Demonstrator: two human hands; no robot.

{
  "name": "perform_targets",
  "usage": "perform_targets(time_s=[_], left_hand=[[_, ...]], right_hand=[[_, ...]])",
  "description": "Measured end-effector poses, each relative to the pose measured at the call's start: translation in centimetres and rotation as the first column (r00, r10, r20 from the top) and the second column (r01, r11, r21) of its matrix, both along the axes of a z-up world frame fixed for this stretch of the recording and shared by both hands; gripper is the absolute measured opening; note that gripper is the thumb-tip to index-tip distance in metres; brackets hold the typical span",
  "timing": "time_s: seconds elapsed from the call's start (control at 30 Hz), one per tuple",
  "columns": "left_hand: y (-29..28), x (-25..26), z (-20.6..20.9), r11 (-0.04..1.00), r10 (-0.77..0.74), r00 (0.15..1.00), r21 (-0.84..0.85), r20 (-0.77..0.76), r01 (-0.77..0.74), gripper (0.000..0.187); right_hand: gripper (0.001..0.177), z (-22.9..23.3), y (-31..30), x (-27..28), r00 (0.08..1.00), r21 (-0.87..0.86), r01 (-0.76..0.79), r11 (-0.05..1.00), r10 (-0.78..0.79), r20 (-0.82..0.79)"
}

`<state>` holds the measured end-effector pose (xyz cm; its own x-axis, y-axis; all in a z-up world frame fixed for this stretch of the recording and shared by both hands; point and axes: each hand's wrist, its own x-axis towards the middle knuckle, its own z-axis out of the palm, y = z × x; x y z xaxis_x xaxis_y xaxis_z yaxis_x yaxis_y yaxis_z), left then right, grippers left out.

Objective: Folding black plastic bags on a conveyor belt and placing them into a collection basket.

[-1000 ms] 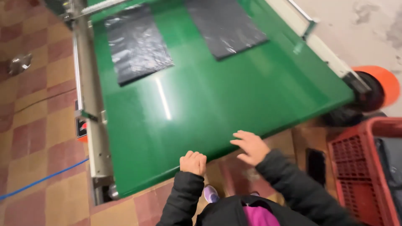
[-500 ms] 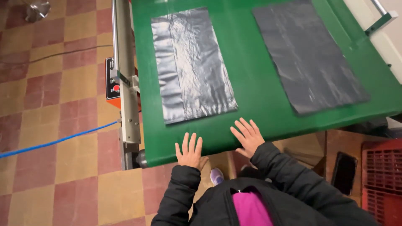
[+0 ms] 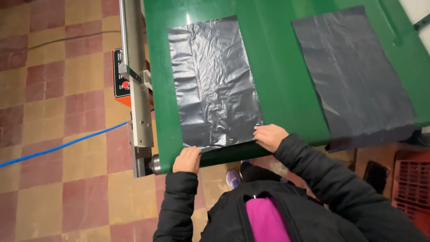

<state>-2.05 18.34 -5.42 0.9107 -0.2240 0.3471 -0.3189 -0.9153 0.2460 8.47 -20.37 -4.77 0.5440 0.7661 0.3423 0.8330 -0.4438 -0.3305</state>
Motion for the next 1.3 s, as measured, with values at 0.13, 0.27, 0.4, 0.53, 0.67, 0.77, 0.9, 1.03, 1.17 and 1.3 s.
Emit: perform_targets(time_s=[0.13, 0.27, 0.4, 0.53, 0.67, 0.77, 0.9, 1.03, 1.17, 1.3], left_hand=[[0.2, 0.1, 5.3, 0.903, -0.099, 0.968, -0.429, -0.229, -0.009, 0.02], [0.8, 3.2, 9.9, 0.723, -0.183, 0.904, -0.676, -0.386, -0.143, 0.014], [1.4, 13.7, 10.3, 0.658, -0.132, 0.944, -0.739, -0.303, -0.145, 0.011], [4.0, 25.0, 1.9, 0.672, -0.029, 0.955, -0.713, -0.294, -0.199, 0.017], [4.7, 29.2, -4.5, 0.762, 0.096, 0.907, -0.555, -0.411, -0.333, 0.026], [4.4, 29.7, -5.6, 0.766, 0.227, 0.906, -0.509, -0.357, -0.392, 0.026], [3.9, 29.5, -5.1, 0.811, 0.301, 0.897, -0.409, -0.325, -0.42, 0.029], [0.2, 29.5, 1.5, 0.815, 0.41, 0.823, -0.247, -0.393, -0.524, 0.035], [-3.6, 26.6, 6.0, 0.904, 0.423, 0.901, 0.023, 0.098, -0.427, 0.045], [-5.5, 23.4, 0.8, 0.88, 0.182, 0.906, -0.348, -0.383, -0.324, 0.048]], right_hand=[[0.017, 5.4, -2.2, 0.4, 0.935, -0.081, -0.012, 0.997, -0.018, -0.355], [0.015, 9.0, -5.0, 2.4, 0.628, -0.019, 0.075, 0.997, -0.062, -0.776], [0.017, 10.6, -2.3, 12.6, 0.798, 0.175, 0.139, 0.975, -0.005, -0.603], [0.021, 4.9, 0.7, 22.6, 0.894, 0.14, 0.25, 0.958, -0.173, -0.413], [0.021, -0.2, 2.7, 27.1, 0.878, 0.078, 0.346, 0.935, -0.294, -0.378], [0.017, -0.5, 3.4, 27.9, 0.857, 0.039, 0.376, 0.926, -0.331, -0.395], [0.012, 0.5, 4.7, 28.1, 0.93, 0.113, 0.338, 0.934, -0.313, -0.192], [0.036, 0.0, 6.0, 29.8, 0.897, -0.081, 0.355, 0.931, -0.364, -0.251], [0.023, -0.8, 6.9, 31.2, 0.854, -0.356, 0.269, 0.895, -0.393, -0.343], [0.019, 3.3, 8.0, 29.3, 0.847, -0.243, 0.266, 0.933, -0.346, -0.404]])
